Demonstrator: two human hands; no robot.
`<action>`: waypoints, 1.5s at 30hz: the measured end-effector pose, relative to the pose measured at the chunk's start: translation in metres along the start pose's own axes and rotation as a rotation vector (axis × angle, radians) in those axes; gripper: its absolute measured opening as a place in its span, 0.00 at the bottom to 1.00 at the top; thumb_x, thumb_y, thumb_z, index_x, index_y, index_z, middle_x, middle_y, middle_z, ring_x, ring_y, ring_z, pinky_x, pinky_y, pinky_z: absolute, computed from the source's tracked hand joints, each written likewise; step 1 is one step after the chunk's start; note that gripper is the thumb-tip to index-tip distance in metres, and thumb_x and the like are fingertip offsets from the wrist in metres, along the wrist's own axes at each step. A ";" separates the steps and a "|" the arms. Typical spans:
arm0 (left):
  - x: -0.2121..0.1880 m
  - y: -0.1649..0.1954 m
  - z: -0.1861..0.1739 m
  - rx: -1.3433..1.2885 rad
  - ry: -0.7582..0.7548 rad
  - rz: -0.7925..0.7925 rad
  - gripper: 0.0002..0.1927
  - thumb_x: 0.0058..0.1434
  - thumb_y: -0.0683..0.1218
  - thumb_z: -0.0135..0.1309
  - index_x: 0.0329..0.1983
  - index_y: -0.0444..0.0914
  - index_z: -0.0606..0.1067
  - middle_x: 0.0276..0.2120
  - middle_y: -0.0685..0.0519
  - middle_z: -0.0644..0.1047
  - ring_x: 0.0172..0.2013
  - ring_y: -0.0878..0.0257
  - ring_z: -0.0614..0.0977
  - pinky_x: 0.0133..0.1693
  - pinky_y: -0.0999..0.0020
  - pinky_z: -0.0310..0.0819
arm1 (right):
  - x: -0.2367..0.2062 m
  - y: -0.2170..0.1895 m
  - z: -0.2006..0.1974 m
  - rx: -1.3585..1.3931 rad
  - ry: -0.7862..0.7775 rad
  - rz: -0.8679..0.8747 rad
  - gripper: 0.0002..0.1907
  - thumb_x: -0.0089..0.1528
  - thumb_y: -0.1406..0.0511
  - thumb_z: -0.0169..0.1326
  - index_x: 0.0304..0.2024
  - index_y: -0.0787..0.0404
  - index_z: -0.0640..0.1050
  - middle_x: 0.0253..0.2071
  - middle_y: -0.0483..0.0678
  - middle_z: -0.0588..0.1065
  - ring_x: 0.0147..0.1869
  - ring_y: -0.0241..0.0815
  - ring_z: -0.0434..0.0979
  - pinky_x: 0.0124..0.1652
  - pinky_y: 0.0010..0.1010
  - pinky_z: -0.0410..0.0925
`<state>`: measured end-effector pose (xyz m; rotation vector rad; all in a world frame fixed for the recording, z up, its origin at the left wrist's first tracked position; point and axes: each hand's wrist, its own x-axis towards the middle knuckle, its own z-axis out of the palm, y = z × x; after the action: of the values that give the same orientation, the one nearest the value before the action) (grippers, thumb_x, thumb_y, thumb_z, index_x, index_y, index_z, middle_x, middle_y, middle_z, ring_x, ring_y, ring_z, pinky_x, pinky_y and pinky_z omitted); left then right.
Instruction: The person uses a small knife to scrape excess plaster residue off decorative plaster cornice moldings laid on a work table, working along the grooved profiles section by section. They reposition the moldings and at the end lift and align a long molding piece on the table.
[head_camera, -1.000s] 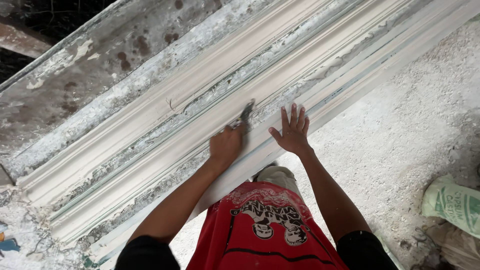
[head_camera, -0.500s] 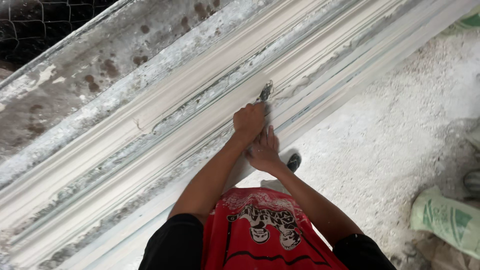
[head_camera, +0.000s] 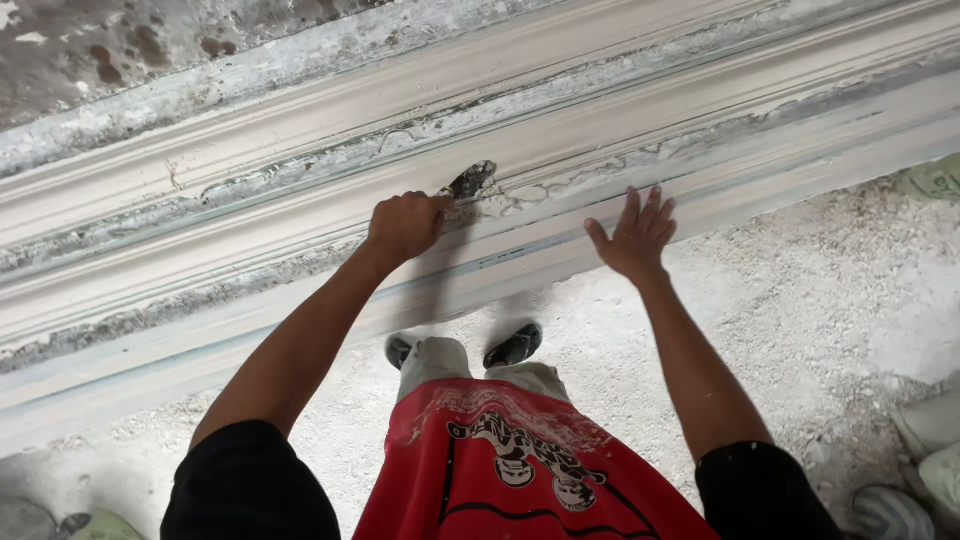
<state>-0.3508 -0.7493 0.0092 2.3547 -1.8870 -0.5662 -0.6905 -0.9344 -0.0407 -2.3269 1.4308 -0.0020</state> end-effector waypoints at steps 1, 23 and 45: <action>0.001 0.004 0.000 0.013 0.001 -0.015 0.17 0.68 0.50 0.47 0.58 0.52 0.78 0.35 0.46 0.82 0.35 0.48 0.84 0.33 0.47 0.79 | -0.002 0.000 0.005 -0.026 0.058 -0.047 0.53 0.65 0.36 0.41 0.78 0.64 0.46 0.77 0.75 0.32 0.78 0.83 0.23 0.65 0.79 0.32; 0.017 0.018 -0.005 0.049 -0.097 -0.056 0.19 0.69 0.51 0.45 0.61 0.53 0.76 0.37 0.44 0.82 0.31 0.52 0.85 0.32 0.51 0.80 | -0.002 -0.008 0.020 0.020 -0.038 0.013 0.53 0.66 0.34 0.32 0.79 0.61 0.39 0.78 0.70 0.25 0.78 0.78 0.13 0.66 0.75 0.23; 0.090 0.123 0.028 -0.042 0.038 0.075 0.18 0.69 0.51 0.49 0.60 0.48 0.77 0.37 0.43 0.82 0.27 0.48 0.84 0.26 0.52 0.79 | -0.011 0.011 0.021 0.061 -0.375 -0.030 0.51 0.65 0.37 0.34 0.77 0.60 0.37 0.75 0.71 0.22 0.75 0.77 0.10 0.64 0.71 0.22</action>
<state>-0.4583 -0.8601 -0.0034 2.2419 -1.9190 -0.5443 -0.7012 -0.9218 -0.0617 -2.1555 1.1909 0.3573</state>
